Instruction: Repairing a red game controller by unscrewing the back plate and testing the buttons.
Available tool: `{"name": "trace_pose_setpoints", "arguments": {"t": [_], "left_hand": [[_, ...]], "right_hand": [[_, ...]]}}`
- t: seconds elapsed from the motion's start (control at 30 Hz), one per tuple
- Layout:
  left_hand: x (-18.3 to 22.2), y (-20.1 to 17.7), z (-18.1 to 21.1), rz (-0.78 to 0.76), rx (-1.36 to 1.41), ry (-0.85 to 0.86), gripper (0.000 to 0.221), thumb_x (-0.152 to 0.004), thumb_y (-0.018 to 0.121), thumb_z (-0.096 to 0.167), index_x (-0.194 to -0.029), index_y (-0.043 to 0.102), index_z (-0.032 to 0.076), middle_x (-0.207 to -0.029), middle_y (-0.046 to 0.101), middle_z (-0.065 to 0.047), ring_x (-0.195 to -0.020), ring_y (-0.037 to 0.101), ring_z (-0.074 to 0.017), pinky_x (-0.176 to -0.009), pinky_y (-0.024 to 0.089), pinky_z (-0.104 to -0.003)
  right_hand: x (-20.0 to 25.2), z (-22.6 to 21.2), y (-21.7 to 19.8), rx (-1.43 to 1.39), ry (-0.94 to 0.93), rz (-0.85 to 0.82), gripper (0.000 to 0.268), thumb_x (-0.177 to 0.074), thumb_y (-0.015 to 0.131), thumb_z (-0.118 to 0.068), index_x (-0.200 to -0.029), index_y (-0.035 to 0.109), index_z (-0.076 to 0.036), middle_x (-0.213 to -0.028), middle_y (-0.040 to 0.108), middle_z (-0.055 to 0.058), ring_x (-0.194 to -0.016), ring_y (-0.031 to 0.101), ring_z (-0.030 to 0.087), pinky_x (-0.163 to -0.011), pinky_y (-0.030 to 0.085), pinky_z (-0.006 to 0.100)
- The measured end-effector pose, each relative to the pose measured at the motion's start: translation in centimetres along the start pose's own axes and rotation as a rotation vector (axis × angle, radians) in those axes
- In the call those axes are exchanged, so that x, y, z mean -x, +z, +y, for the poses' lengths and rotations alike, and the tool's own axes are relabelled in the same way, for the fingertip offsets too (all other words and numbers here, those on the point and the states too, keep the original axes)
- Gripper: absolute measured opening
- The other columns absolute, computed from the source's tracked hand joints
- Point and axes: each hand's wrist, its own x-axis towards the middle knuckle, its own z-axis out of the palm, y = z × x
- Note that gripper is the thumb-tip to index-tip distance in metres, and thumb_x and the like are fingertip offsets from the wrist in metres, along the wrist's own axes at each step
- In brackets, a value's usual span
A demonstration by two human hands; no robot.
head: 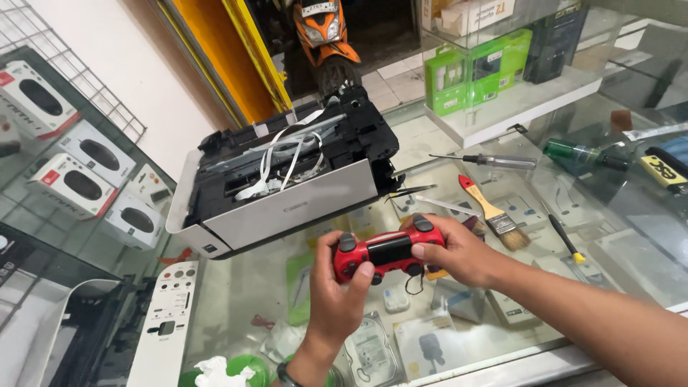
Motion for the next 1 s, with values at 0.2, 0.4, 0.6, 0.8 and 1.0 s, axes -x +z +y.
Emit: {"name": "trace_pose_setpoints", "arguments": {"t": [0.2, 0.4, 0.6, 0.8, 1.0], "left_hand": [[-0.2, 0.1, -0.3, 0.040, 0.001, 0.015, 0.041, -0.083, 0.066, 0.035, -0.113, 0.057, 0.008, -0.099, 0.068, -0.004, -0.081, 0.063, -0.0170, -0.077, 0.055, -0.031], [-0.3, -0.1, 0.0, 0.056, -0.009, 0.100, 0.035, -0.085, 0.064, 0.035, -0.108, 0.059, 0.009, -0.095, 0.062, -0.003, -0.081, 0.059, -0.0173, -0.077, 0.051, -0.031], [-0.1, -0.1, 0.1, 0.051, 0.021, 0.076, 0.034, -0.083, 0.063, 0.036, -0.106, 0.059, 0.010, -0.095, 0.063, -0.004, -0.081, 0.061, -0.0173, -0.075, 0.054, -0.031], [-0.3, 0.0, -0.8, 0.061, 0.073, 0.047, 0.035, -0.083, 0.065, 0.032, -0.108, 0.058, 0.009, -0.096, 0.062, -0.004, -0.079, 0.059, -0.0155, -0.066, 0.057, -0.029], [-0.2, 0.2, -0.6, 0.066, 0.079, 0.061, 0.035, -0.083, 0.065, 0.032, -0.107, 0.058, 0.008, -0.097, 0.061, -0.005, -0.081, 0.059, -0.0162, -0.068, 0.057, -0.030]], "right_hand": [[-0.1, 0.6, 0.2, -0.006, -0.120, -0.008, 0.043, -0.088, 0.065, -0.044, -0.104, 0.064, -0.004, -0.079, 0.071, 0.010, -0.064, 0.069, 0.018, -0.057, 0.058, 0.031], [0.2, -0.6, 0.9, -0.016, -0.172, -0.009, 0.048, -0.089, 0.065, -0.049, -0.104, 0.065, -0.004, -0.078, 0.073, 0.011, -0.065, 0.069, 0.017, -0.057, 0.057, 0.029], [0.6, -1.4, 1.0, 0.000, -0.158, -0.004, 0.045, -0.089, 0.065, -0.049, -0.100, 0.065, -0.006, -0.077, 0.074, 0.010, -0.065, 0.068, 0.016, -0.058, 0.056, 0.029], [0.4, -0.9, 1.1, 0.009, -0.160, 0.006, 0.038, -0.091, 0.065, -0.043, -0.098, 0.063, -0.006, -0.072, 0.071, 0.008, -0.061, 0.064, 0.015, -0.055, 0.053, 0.028], [0.4, -1.2, 0.8, -0.027, -0.170, -0.036, 0.041, -0.089, 0.065, -0.044, -0.101, 0.062, -0.005, -0.077, 0.074, 0.011, -0.063, 0.072, 0.018, -0.056, 0.057, 0.028]]}}
